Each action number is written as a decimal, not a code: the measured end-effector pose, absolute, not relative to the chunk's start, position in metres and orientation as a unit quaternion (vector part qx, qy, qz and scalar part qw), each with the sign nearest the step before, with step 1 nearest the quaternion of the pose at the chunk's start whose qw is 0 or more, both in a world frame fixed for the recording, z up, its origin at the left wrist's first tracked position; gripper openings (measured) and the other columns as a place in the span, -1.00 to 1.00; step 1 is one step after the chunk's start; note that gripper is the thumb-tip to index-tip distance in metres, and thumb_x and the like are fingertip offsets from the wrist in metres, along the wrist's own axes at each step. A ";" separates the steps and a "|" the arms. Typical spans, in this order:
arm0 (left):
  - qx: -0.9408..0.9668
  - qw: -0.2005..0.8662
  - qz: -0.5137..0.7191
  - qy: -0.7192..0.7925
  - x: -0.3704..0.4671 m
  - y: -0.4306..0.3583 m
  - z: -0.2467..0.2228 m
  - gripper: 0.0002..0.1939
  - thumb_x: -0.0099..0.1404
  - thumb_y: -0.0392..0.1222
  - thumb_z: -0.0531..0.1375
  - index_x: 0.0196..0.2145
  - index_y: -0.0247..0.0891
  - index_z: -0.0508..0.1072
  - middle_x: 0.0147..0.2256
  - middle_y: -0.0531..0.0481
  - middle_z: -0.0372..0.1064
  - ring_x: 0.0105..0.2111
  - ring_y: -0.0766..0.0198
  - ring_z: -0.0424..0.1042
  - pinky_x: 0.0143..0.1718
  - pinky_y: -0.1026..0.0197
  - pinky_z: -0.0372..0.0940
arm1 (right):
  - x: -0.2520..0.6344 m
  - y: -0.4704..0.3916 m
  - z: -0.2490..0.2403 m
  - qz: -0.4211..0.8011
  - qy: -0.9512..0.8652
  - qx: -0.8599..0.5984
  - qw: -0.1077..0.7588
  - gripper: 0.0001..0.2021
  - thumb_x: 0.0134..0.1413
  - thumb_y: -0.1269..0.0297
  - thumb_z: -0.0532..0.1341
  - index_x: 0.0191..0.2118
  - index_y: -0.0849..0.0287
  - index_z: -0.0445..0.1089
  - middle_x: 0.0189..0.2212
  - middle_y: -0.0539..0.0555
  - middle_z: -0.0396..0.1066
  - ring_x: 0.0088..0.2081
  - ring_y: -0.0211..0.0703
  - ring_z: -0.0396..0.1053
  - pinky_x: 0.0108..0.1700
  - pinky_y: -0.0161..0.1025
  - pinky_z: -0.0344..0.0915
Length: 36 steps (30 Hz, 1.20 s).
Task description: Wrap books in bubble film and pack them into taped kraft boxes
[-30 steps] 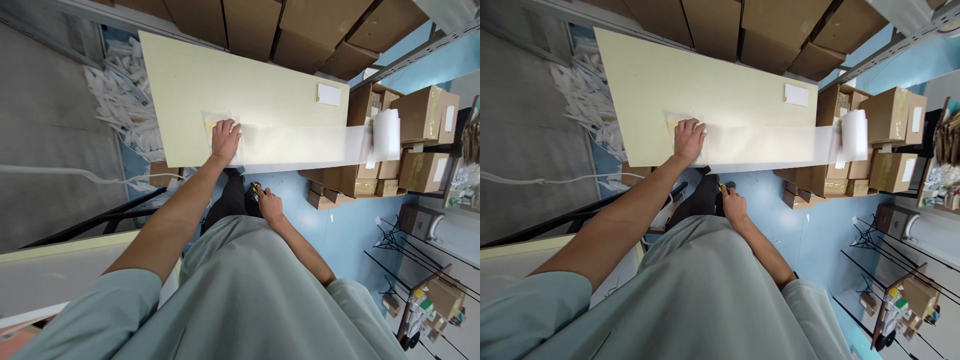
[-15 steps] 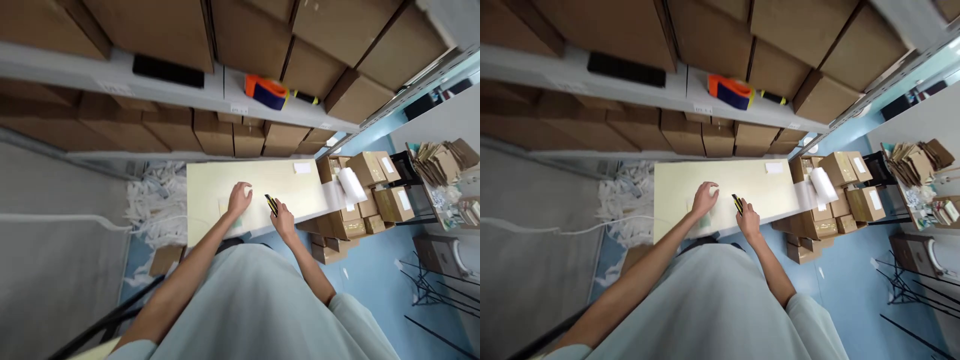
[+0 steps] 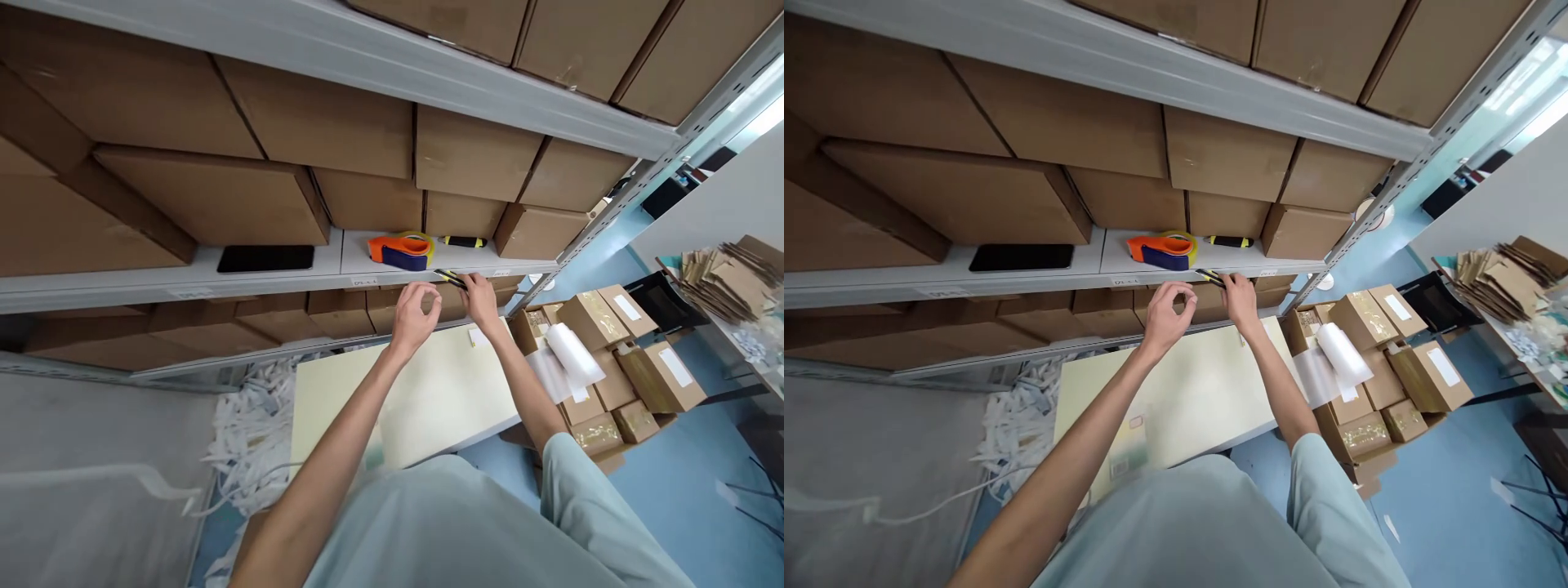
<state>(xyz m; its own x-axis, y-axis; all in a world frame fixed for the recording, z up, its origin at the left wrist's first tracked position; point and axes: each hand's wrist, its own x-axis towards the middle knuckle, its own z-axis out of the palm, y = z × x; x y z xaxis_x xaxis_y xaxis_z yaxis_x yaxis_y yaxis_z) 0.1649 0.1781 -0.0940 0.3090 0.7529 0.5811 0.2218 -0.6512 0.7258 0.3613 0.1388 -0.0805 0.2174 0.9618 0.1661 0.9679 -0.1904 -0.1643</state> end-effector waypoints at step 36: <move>0.737 0.376 -0.081 0.556 0.209 0.018 -0.391 -0.83 0.56 -0.17 0.10 -0.05 -0.11 0.51 0.03 -0.20 0.43 -0.03 -0.06 0.47 -0.08 0.03 0.37 | 0.691 -0.147 -0.271 0.026 -0.342 -0.933 -0.111 0.12 0.23 0.04 0.43 0.63 0.31 -0.23 0.43 0.62 0.12 0.40 0.48 0.19 0.39 0.30 0.22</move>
